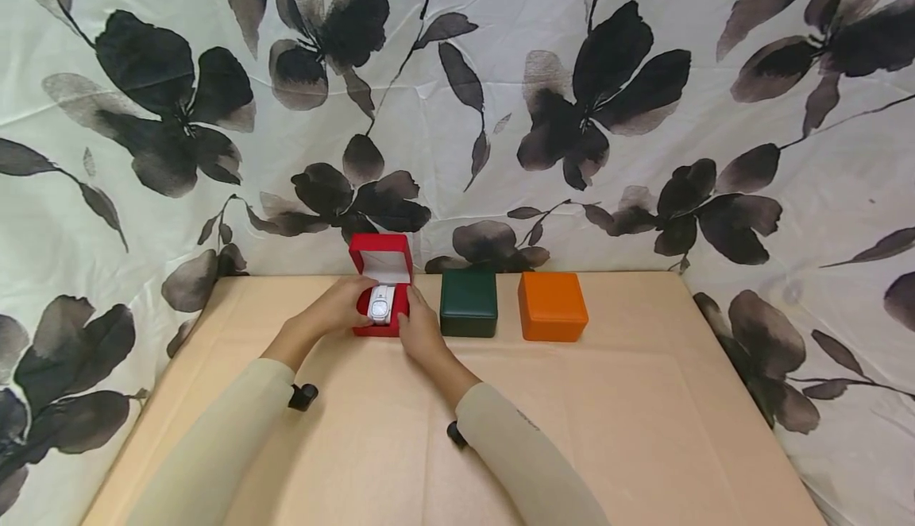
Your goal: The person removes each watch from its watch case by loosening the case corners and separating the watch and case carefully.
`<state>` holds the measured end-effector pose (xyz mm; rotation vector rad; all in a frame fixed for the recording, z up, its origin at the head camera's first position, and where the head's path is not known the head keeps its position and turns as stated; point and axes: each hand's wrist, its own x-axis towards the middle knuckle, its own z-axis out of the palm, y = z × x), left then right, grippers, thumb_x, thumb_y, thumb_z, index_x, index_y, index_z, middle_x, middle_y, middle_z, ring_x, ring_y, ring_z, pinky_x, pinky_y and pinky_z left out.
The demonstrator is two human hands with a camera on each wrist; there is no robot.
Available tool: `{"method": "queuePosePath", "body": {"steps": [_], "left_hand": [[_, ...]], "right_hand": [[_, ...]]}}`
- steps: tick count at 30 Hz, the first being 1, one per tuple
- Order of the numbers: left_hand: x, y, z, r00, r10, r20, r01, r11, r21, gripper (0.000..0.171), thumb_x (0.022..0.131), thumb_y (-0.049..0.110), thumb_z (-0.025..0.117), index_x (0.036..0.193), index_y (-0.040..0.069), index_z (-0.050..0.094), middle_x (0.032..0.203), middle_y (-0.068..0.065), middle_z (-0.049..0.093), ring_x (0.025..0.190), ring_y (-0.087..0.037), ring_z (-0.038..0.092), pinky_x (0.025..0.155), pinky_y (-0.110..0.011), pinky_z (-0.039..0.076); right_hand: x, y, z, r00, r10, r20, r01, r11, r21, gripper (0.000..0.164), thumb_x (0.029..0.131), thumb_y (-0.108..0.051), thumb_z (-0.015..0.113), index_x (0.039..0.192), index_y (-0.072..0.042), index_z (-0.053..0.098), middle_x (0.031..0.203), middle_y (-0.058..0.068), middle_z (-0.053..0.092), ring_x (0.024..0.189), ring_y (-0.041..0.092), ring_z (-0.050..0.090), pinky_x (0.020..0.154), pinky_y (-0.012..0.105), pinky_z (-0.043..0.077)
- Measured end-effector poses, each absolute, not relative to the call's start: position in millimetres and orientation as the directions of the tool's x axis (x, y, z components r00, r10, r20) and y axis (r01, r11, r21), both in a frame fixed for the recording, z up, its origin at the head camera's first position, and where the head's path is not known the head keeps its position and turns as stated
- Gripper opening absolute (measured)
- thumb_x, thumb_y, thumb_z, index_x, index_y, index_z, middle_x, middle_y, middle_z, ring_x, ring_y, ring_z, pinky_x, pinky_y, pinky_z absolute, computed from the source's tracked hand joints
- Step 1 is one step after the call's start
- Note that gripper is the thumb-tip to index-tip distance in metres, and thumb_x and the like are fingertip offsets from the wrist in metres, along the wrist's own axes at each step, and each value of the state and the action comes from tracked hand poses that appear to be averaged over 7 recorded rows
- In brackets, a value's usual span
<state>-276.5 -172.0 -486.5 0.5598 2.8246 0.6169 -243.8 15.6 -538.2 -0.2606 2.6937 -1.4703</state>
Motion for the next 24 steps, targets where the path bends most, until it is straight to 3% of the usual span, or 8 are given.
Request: {"method": "queuePosePath", "body": {"steps": [11,24], "left_hand": [[-277.6,-162.1,-480.7,-0.904,0.406,-0.131,0.347,0.878,0.328,0.074,0.077,0.016,0.09,0.141,-0.003,0.059,0.136,-0.021,0.056,0.127,-0.038,0.05,0.108,-0.048,0.052],[-279.1,-159.4,-481.2,-0.919,0.369,-0.137,0.309,0.893,0.326,0.073,0.073,0.016,0.091,0.138,0.001,0.062,0.136,-0.017,0.056,0.124,-0.034,0.048,0.102,-0.044,0.055]], "right_hand": [[-240.9,17.5,-536.7,-0.98,-0.198,0.024,-0.127,0.525,-0.842,0.064,0.102,-0.003,0.059,0.159,0.002,0.031,0.165,0.017,0.035,0.152,0.034,0.038,0.119,0.045,0.039],[-241.3,17.9,-535.7,-0.982,-0.184,0.032,-0.125,0.515,-0.848,0.064,0.101,-0.002,0.061,0.158,0.003,0.034,0.164,0.017,0.039,0.15,0.033,0.041,0.119,0.044,0.04]]}}
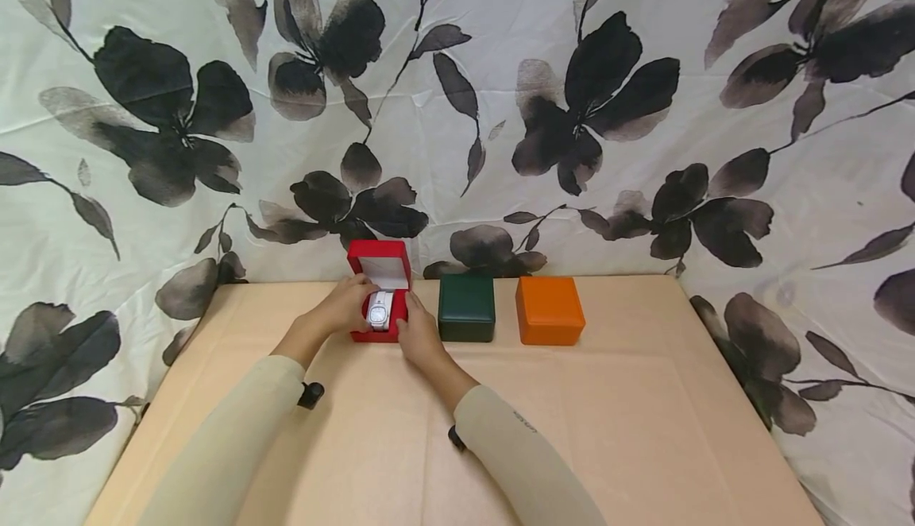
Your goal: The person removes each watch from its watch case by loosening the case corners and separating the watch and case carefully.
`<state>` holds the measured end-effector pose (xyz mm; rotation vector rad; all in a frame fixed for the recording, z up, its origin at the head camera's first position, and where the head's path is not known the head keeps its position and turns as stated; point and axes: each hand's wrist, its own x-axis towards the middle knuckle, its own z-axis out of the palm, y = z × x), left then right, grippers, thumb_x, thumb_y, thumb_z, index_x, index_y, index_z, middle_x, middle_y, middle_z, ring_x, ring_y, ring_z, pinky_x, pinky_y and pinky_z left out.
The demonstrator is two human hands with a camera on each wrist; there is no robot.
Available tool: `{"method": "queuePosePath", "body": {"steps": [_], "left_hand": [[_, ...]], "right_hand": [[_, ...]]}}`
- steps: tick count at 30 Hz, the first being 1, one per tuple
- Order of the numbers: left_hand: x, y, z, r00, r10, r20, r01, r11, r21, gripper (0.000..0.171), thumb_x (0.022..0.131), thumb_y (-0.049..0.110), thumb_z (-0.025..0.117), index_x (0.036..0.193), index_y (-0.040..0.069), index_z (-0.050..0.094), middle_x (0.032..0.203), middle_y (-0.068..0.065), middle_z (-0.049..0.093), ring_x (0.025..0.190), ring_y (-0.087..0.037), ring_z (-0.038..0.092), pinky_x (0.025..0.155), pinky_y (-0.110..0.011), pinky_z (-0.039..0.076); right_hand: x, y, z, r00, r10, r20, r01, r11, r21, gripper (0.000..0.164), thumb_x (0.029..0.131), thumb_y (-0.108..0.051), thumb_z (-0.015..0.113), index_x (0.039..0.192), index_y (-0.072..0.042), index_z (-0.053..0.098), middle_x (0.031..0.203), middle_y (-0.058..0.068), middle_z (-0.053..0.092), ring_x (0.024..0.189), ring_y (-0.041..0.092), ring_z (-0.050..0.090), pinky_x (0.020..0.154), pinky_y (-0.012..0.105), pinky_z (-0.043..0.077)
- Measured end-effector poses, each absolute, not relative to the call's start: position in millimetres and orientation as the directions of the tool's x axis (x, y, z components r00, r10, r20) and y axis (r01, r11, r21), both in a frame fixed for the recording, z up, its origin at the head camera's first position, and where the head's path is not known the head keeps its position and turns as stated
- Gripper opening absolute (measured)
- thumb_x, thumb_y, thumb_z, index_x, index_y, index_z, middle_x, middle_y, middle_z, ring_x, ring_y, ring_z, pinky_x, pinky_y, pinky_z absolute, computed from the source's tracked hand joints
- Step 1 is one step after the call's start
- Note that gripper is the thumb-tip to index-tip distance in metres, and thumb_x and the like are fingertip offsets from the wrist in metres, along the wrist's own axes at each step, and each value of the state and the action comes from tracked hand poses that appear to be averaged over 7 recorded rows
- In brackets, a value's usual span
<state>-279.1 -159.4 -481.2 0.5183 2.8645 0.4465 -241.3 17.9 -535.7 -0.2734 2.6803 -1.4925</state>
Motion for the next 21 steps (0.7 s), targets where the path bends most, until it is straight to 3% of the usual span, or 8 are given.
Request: {"method": "queuePosePath", "body": {"steps": [21], "left_hand": [[-286.5,-168.3,-496.3,-0.918,0.393,-0.052,0.343,0.853,0.394,0.07,0.069,0.014,0.09,0.132,0.001,0.062,0.137,-0.016,0.055,0.121,-0.036,0.045,0.101,-0.048,0.051]], "right_hand": [[-244.1,20.0,-537.4,-0.984,-0.18,0.001,-0.093,0.504,-0.859,0.067,0.101,-0.004,0.062,0.16,-0.001,0.031,0.164,0.016,0.038,0.15,0.034,0.042,0.114,0.045,0.044]]}}
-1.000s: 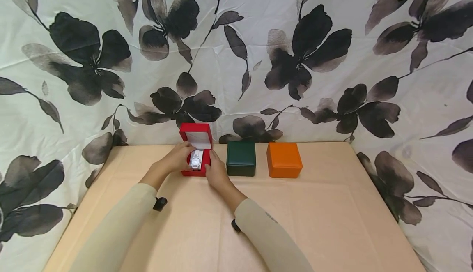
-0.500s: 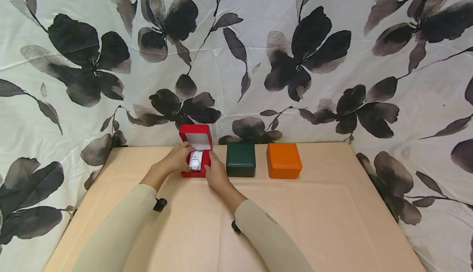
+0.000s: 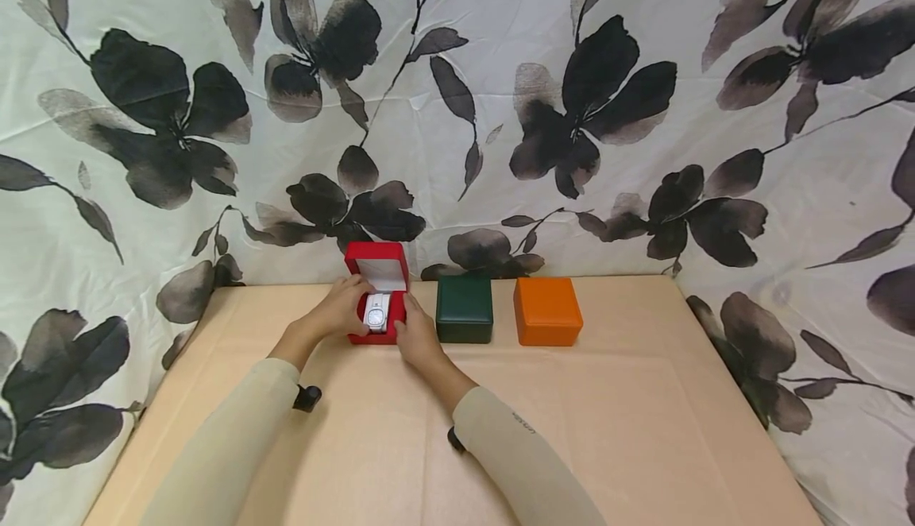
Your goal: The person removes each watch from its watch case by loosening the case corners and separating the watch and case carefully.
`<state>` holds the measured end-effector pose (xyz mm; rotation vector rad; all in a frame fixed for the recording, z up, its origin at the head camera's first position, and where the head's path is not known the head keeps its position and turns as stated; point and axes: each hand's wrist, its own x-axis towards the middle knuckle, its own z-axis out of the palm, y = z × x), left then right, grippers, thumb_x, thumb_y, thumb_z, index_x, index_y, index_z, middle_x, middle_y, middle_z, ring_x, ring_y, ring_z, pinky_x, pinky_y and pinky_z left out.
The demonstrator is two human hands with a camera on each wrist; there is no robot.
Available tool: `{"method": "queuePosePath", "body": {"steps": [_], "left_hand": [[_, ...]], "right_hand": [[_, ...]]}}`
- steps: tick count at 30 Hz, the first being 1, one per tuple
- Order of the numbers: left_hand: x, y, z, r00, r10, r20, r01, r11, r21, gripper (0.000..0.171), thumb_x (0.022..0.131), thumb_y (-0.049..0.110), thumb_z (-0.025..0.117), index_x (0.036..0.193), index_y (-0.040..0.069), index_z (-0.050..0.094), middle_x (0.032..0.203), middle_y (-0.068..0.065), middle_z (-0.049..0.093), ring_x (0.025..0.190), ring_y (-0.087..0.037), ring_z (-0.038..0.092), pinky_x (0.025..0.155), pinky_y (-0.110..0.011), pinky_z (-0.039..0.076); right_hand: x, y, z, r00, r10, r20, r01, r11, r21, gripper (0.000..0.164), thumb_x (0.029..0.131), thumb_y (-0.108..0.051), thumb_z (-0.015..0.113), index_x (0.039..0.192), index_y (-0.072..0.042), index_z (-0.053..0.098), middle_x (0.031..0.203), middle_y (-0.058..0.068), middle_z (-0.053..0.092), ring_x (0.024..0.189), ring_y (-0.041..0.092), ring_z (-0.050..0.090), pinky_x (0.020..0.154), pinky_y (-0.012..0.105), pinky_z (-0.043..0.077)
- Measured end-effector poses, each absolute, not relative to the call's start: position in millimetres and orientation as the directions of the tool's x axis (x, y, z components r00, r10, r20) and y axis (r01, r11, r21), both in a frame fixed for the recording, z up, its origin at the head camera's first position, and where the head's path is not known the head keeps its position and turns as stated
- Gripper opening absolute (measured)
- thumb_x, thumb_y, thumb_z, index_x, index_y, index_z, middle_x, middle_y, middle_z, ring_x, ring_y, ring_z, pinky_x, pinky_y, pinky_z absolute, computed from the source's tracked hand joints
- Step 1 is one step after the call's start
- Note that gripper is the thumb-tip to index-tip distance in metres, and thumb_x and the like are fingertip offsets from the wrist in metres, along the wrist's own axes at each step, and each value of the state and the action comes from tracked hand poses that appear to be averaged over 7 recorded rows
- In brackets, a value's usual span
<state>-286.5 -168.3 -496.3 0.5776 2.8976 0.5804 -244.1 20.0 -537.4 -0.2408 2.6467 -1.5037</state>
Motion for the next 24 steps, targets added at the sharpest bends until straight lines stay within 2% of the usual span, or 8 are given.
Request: {"method": "queuePosePath", "body": {"steps": [10,17,24], "left_hand": [[-286.8,-171.1,-498.7,-0.919,0.393,-0.036,0.339,0.834,0.435,0.071,0.067,0.016,0.089,0.131,0.003,0.061,0.135,-0.014,0.057,0.121,-0.034,0.046,0.1,-0.047,0.053],[-284.6,-171.9,-498.2,-0.915,0.402,-0.019,0.345,0.808,0.478,0.07,0.068,0.015,0.087,0.13,0.002,0.059,0.136,-0.015,0.06,0.122,-0.034,0.047,0.101,-0.048,0.05],[-278.3,-172.5,-494.3,-0.923,0.383,-0.038,0.303,0.783,0.544,0.07,0.068,0.012,0.087,0.131,0.002,0.059,0.134,-0.016,0.063,0.122,-0.034,0.047,0.101,-0.049,0.052]], "right_hand": [[-244.4,20.0,-538.2,-0.985,-0.175,0.01,-0.098,0.506,-0.857,0.066,0.101,-0.003,0.063,0.159,0.0,0.033,0.163,0.016,0.04,0.148,0.034,0.044,0.114,0.045,0.045],[-244.0,20.7,-538.6,-0.985,-0.173,0.012,-0.101,0.511,-0.854,0.065,0.101,-0.003,0.062,0.159,0.0,0.033,0.163,0.015,0.04,0.148,0.034,0.044,0.116,0.044,0.044],[-242.9,20.9,-538.7,-0.984,-0.18,0.006,-0.1,0.52,-0.848,0.066,0.101,-0.004,0.063,0.16,-0.001,0.033,0.164,0.014,0.039,0.148,0.033,0.044,0.116,0.044,0.044]]}}
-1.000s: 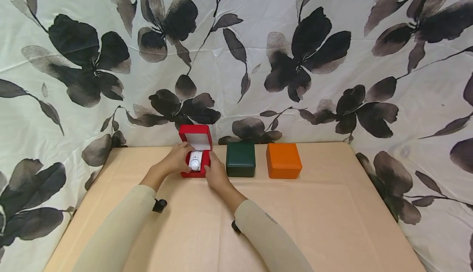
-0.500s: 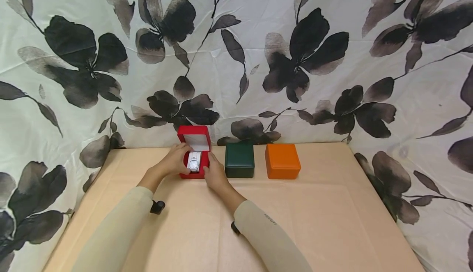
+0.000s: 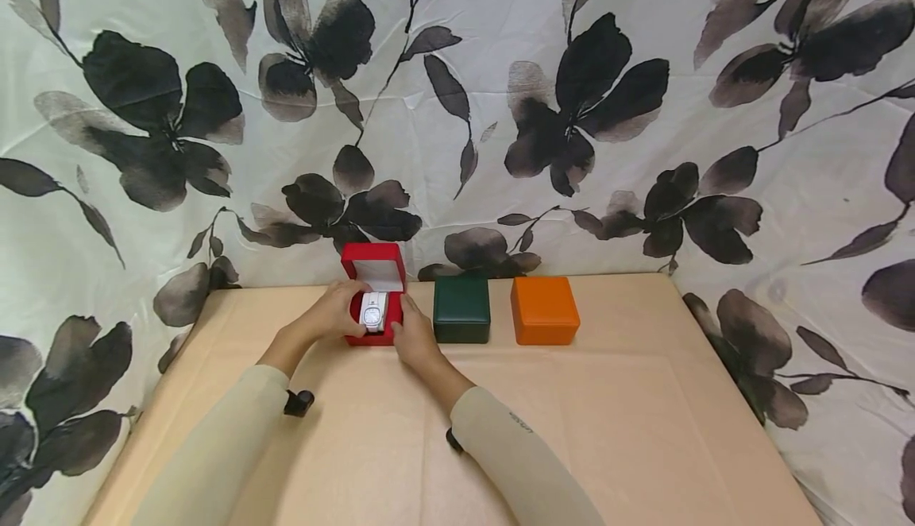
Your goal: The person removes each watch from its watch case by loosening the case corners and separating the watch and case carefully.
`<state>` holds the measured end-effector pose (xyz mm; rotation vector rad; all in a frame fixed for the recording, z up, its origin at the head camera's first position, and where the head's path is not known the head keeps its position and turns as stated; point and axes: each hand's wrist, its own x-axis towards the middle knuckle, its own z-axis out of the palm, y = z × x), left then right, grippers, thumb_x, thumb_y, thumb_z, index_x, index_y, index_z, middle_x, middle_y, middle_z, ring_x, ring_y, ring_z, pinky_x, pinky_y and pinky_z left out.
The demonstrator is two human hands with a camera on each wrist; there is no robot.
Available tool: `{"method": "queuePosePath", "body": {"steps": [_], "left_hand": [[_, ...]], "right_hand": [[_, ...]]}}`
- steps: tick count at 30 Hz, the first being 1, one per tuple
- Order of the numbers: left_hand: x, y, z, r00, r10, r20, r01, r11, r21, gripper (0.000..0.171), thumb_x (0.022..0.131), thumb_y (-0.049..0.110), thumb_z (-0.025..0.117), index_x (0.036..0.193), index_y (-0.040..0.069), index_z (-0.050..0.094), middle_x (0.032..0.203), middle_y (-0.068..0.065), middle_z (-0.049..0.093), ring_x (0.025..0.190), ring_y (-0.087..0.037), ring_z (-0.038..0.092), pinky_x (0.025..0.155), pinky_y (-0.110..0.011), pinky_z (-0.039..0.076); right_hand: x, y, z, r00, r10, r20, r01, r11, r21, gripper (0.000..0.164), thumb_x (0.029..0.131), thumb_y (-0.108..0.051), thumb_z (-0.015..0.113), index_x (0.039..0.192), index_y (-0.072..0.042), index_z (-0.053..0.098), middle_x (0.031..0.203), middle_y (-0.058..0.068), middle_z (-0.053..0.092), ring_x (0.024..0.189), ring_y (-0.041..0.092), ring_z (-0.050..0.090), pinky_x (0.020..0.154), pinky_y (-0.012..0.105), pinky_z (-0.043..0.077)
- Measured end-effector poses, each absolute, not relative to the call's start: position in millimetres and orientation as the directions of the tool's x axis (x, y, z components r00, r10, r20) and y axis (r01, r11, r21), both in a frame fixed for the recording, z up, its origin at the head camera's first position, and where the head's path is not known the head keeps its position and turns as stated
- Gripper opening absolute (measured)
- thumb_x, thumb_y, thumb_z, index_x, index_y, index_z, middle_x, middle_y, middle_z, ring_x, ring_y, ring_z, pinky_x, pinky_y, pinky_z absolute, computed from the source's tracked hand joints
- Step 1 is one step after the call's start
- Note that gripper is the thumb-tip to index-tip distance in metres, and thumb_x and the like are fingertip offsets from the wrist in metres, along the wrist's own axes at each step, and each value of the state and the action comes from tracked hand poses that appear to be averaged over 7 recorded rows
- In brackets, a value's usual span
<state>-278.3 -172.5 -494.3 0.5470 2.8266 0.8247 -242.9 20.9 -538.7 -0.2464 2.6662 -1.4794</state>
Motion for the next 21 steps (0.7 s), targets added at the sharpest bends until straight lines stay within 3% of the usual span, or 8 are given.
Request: {"method": "queuePosePath", "body": {"steps": [6,15,21], "left_hand": [[-272.7,-174.5,-492.0,-0.925,0.377,-0.052,0.28,0.768,0.576,0.068,0.069,0.011,0.086,0.131,0.004,0.059,0.125,-0.014,0.066,0.118,-0.031,0.049,0.097,-0.047,0.056],[-266.1,-176.3,-477.3,-0.925,0.378,-0.05,0.268,0.739,0.618,0.074,0.071,0.01,0.085,0.138,0.001,0.054,0.131,-0.016,0.063,0.12,-0.034,0.054,0.103,-0.052,0.055],[-261.9,-177.1,-466.0,-0.91,0.414,0.007,0.326,0.706,0.629,0.072,0.072,0.01,0.083,0.137,0.0,0.054,0.13,-0.017,0.063,0.118,-0.038,0.059,0.103,-0.052,0.055]], "right_hand": [[-236.2,18.5,-537.0,-0.986,-0.164,0.016,-0.099,0.51,-0.854,0.066,0.1,-0.003,0.063,0.159,-0.001,0.034,0.164,0.015,0.039,0.148,0.033,0.043,0.116,0.043,0.043],[-233.6,17.3,-536.8,-0.99,-0.142,0.021,-0.089,0.493,-0.865,0.063,0.101,-0.005,0.063,0.158,-0.001,0.037,0.161,0.016,0.044,0.146,0.034,0.047,0.115,0.045,0.045],[-227.3,17.0,-531.1,-0.989,-0.142,0.049,-0.107,0.443,-0.89,0.062,0.102,-0.006,0.06,0.159,-0.001,0.035,0.163,0.015,0.041,0.147,0.032,0.046,0.114,0.045,0.045]]}}
